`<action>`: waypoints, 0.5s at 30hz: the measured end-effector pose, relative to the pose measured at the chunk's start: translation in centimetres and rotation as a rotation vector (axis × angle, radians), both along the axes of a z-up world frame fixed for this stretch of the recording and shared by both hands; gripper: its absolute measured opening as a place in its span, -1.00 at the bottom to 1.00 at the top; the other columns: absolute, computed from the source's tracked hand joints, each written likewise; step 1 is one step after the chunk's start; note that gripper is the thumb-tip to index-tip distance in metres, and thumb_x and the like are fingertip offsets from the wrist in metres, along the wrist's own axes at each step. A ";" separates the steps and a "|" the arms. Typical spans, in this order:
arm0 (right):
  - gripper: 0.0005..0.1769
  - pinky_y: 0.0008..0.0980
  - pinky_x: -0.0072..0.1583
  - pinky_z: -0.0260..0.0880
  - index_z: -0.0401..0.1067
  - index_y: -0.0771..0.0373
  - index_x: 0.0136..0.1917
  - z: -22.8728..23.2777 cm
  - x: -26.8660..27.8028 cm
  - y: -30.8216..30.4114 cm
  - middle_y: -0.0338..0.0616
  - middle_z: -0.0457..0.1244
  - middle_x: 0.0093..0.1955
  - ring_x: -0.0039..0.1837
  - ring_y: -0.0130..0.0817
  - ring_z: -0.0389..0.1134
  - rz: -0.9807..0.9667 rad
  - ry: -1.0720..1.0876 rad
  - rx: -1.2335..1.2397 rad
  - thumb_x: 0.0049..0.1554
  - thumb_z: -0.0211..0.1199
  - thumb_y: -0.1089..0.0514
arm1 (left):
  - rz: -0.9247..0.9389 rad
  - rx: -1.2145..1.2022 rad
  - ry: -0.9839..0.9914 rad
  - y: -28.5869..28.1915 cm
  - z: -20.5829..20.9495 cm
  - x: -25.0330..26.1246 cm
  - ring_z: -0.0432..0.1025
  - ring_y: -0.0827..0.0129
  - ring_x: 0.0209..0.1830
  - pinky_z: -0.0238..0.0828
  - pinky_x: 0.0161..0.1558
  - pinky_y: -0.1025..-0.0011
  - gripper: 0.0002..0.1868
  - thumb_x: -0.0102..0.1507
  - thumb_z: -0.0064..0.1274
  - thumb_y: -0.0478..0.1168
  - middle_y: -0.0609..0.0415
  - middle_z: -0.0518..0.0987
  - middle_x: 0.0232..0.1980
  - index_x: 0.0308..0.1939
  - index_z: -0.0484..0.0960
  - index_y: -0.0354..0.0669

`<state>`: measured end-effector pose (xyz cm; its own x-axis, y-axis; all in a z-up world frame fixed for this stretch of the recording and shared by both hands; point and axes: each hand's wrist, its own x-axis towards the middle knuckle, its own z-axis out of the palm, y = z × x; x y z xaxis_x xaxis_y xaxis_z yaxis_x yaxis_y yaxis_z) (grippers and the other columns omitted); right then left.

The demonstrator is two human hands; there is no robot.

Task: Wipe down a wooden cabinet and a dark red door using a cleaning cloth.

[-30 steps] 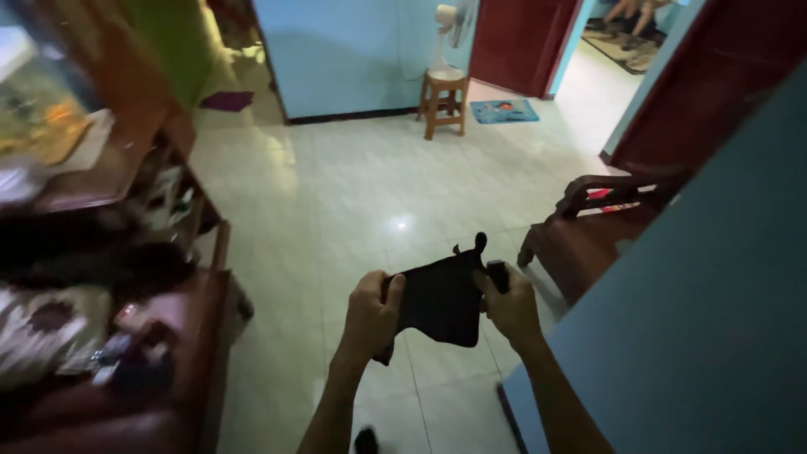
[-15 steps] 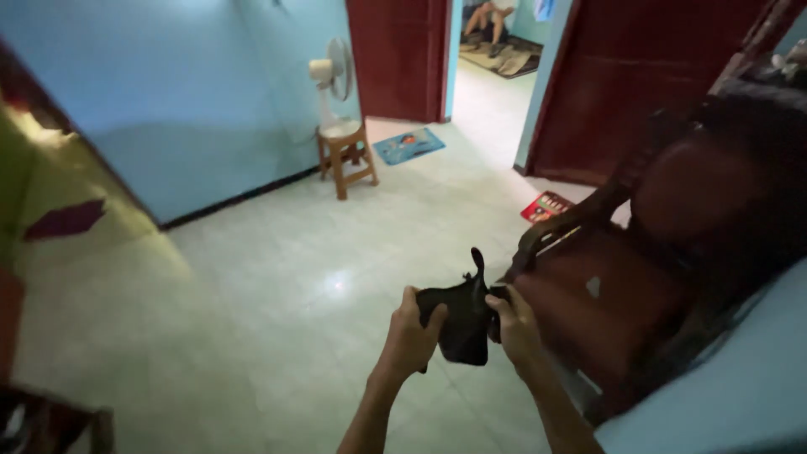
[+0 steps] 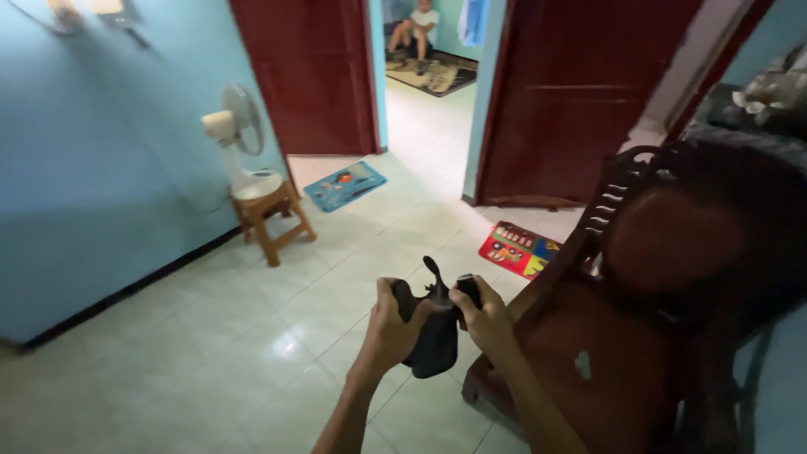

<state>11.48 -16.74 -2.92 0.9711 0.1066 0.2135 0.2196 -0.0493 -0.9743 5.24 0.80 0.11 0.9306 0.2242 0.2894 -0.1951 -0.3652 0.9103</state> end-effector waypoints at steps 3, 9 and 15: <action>-0.85 -0.47 -0.33 0.19 0.42 0.19 -0.11 0.3 6.4 1.0 -0.32 0.19 -0.36 -0.39 -0.56 0.18 0.012 0.039 0.022 0.16 0.25 0.08 | -0.048 -0.028 0.009 1.1 0.0 7.8 0.54 0.15 -0.37 0.49 -0.30 0.21 -0.48 0.22 0.26 -0.18 -0.18 0.59 -0.34 0.03 0.24 -0.28; -0.86 -0.46 -0.31 0.16 0.44 0.19 -0.11 -1.0 20.0 1.3 -0.35 0.19 -0.40 -0.39 -0.56 0.16 -0.179 0.017 -0.036 0.14 0.25 0.09 | -0.242 -0.054 0.000 1.9 0.5 24.0 0.56 0.21 -0.38 0.49 -0.30 0.24 -0.44 0.23 0.22 -0.20 -0.12 0.58 -0.36 0.13 0.20 -0.26; -0.68 -0.46 -0.27 0.20 0.43 0.27 -0.23 0.4 32.3 -2.1 -0.33 0.19 -0.39 -0.32 -0.58 0.16 -0.418 -0.146 -0.285 0.12 0.38 -0.01 | -0.444 -0.019 -0.019 0.9 2.0 40.7 0.58 0.03 -0.31 0.50 -0.25 0.19 -0.51 0.21 0.23 -0.21 -0.20 0.63 -0.30 0.12 0.33 -0.21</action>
<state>43.75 -18.85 -2.48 0.9054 -0.2099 0.3691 0.2572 -0.4204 -0.8701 45.98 1.75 2.12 0.9324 -0.1904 0.3072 -0.3461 -0.2256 0.9107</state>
